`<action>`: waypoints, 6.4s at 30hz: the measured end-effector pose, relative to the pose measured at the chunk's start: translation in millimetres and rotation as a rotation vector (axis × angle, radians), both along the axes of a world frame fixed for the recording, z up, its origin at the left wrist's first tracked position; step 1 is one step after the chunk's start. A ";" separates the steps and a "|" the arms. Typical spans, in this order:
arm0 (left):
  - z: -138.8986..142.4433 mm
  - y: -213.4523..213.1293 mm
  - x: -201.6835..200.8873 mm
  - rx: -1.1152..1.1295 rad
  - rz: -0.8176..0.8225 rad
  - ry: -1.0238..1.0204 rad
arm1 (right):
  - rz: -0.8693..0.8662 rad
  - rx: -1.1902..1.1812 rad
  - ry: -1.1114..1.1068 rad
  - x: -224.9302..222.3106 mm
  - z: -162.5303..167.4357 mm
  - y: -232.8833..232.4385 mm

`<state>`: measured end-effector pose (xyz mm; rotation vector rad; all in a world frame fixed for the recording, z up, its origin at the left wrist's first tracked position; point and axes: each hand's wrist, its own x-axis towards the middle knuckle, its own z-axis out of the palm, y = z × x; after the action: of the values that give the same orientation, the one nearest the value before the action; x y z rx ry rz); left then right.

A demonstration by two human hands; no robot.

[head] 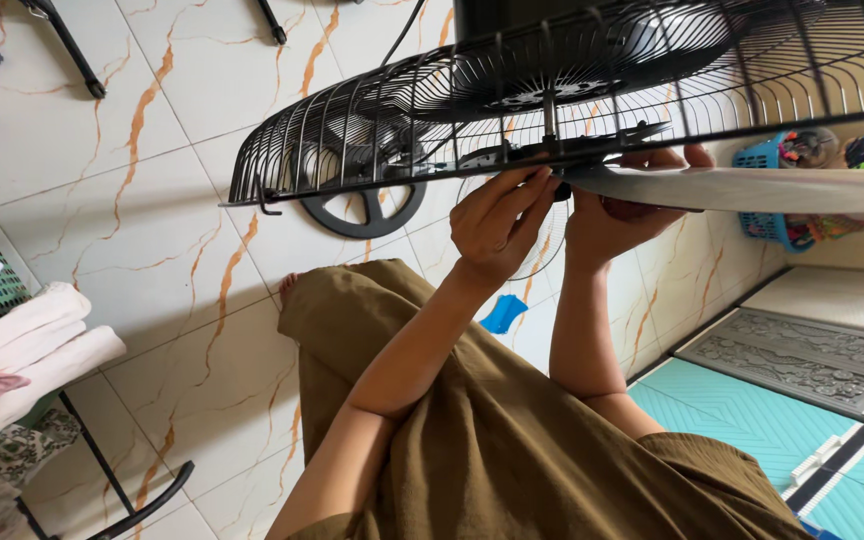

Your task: The person sits on the floor servicing a pedestal fan. They use a screwdriver to unscrew and remove the fan guard and blade, wipe the blue fan blades with a cloth, and handle small screws while working on the disassembled parts.

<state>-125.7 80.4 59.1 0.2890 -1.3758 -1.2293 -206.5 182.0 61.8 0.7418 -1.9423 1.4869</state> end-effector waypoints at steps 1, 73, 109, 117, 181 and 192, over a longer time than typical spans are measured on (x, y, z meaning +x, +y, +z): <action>0.4 0.4 -0.1 0.005 -0.006 -0.010 | 0.016 -0.020 -0.004 -0.5 1.5 -0.8; -17.0 -68.3 -19.8 -0.279 -0.112 -0.199 | 0.080 0.497 -0.355 76.7 41.3 78.8; -11.7 -79.7 -6.7 -0.420 -0.182 -0.143 | -0.095 0.699 -0.058 110.6 71.4 45.2; -5.4 -72.6 10.9 -0.534 -0.239 -0.259 | 0.016 0.616 -0.557 117.5 68.7 51.3; -22.3 -59.0 21.5 -0.340 -0.346 -0.226 | 0.173 0.093 -1.080 143.7 59.2 93.0; -27.9 -59.9 27.6 -0.283 -0.356 -0.224 | -0.128 0.616 -0.408 165.3 52.0 75.8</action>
<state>-98.0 20.5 31.2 -0.0215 -1.8301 -1.2964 -41.2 257.8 113.7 0.5670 -2.7590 1.0104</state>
